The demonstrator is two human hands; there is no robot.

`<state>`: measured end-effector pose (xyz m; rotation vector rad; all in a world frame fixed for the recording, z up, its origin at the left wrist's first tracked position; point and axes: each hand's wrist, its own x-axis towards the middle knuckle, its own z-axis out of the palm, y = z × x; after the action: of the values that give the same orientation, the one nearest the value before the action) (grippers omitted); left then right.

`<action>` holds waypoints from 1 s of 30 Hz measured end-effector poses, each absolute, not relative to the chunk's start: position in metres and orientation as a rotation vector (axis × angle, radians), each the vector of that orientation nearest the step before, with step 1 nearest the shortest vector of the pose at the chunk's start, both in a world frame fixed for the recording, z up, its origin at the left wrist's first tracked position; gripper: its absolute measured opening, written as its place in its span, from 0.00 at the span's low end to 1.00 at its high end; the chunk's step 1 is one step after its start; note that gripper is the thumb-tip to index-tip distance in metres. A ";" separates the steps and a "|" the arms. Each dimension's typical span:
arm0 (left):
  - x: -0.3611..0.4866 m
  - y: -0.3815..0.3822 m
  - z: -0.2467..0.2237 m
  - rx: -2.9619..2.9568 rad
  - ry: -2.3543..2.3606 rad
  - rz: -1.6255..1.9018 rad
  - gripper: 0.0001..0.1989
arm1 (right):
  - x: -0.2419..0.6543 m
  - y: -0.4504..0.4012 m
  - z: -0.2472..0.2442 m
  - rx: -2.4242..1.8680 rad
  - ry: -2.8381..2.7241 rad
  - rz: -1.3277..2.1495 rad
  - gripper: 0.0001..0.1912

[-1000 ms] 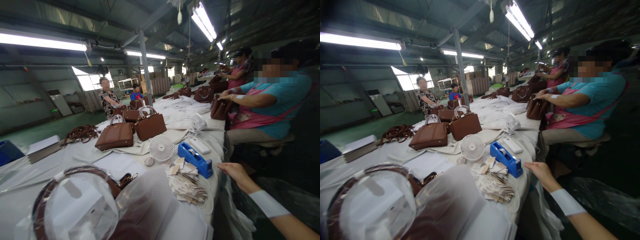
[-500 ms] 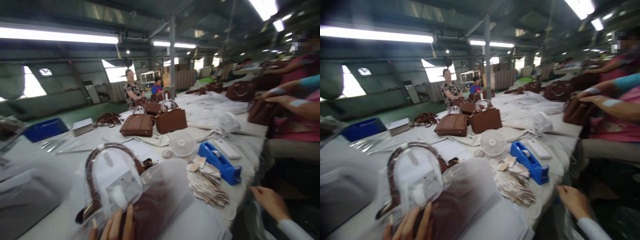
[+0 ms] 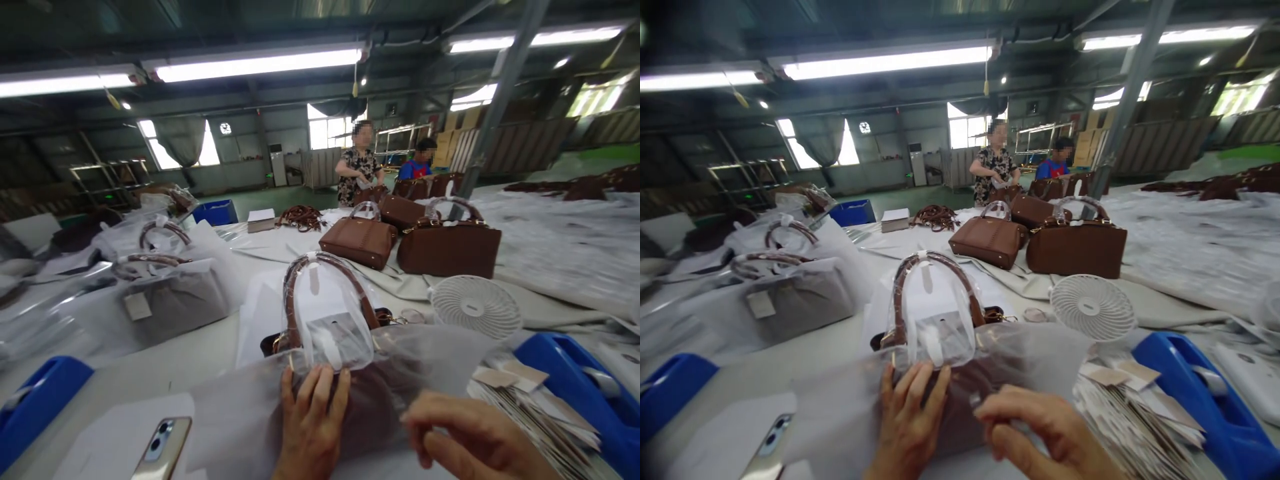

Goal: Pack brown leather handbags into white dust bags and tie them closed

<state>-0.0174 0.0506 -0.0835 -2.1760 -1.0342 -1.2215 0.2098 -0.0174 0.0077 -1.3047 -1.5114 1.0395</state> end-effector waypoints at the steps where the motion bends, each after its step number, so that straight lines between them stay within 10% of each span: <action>1: -0.018 0.051 -0.084 -2.167 -1.025 -1.231 0.18 | 0.187 -0.007 0.018 -1.158 -1.461 1.197 0.15; 10: -0.019 0.054 -0.085 -2.157 -0.974 -1.398 0.12 | 0.142 0.047 -0.019 -1.001 -0.937 1.669 0.19; 30: -0.018 0.055 -0.050 -2.235 -1.192 -1.052 0.19 | 0.119 0.032 -0.054 -1.125 -0.901 1.236 0.30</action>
<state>-0.0182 0.0548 -0.0498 -2.2353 -1.1917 -1.0525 0.1194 0.0324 -0.0536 -1.1253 -0.9006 1.2357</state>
